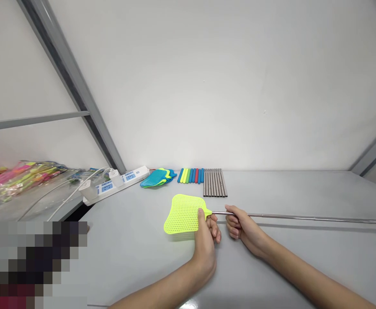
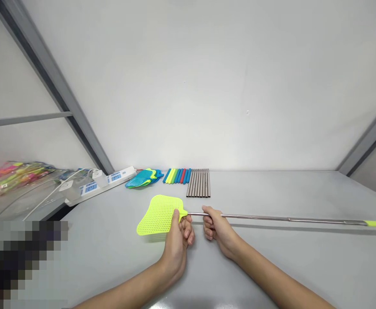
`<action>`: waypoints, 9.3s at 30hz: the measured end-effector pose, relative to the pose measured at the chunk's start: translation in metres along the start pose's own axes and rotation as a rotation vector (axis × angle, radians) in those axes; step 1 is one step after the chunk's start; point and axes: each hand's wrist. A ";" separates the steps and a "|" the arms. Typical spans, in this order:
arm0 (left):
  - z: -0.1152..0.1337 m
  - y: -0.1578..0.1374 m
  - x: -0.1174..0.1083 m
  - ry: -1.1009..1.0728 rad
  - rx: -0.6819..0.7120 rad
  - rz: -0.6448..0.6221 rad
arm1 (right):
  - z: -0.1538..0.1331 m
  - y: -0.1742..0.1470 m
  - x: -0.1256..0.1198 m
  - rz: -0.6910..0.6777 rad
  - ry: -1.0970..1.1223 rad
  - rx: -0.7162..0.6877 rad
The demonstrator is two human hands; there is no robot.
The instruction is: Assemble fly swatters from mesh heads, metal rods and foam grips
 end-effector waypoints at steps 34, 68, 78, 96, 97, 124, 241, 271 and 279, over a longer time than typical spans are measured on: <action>0.013 0.020 -0.003 -0.129 0.054 0.104 | -0.044 0.012 -0.052 0.325 0.430 -0.571; -0.003 0.020 -0.014 0.170 0.216 0.020 | -0.028 0.025 -0.058 0.399 0.832 -0.435; -0.004 0.020 -0.014 0.129 0.224 0.039 | -0.024 0.021 -0.048 0.429 0.856 -0.452; -0.004 0.016 -0.014 0.078 0.260 0.015 | -0.021 0.014 -0.036 0.418 0.784 -0.445; -0.004 0.016 -0.014 0.077 0.262 0.013 | -0.021 0.014 -0.036 0.417 0.781 -0.445; -0.006 0.010 -0.011 0.105 0.196 -0.069 | -0.013 0.009 -0.020 0.364 0.727 -0.426; -0.004 0.138 -0.048 1.857 0.582 -0.061 | -0.018 0.014 -0.022 0.232 0.342 -0.201; 0.016 0.131 -0.049 1.744 0.630 -0.028 | -0.018 0.017 -0.024 0.160 0.377 -0.195; 0.013 0.094 -0.024 1.565 0.896 -0.351 | -0.024 0.012 -0.023 0.129 0.355 -0.271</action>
Point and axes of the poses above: each hand's wrist, its own y-axis towards the middle knuckle, its own x-axis out of the palm, z = x × y, and after that the axes turned 11 degrees about x, right-handed
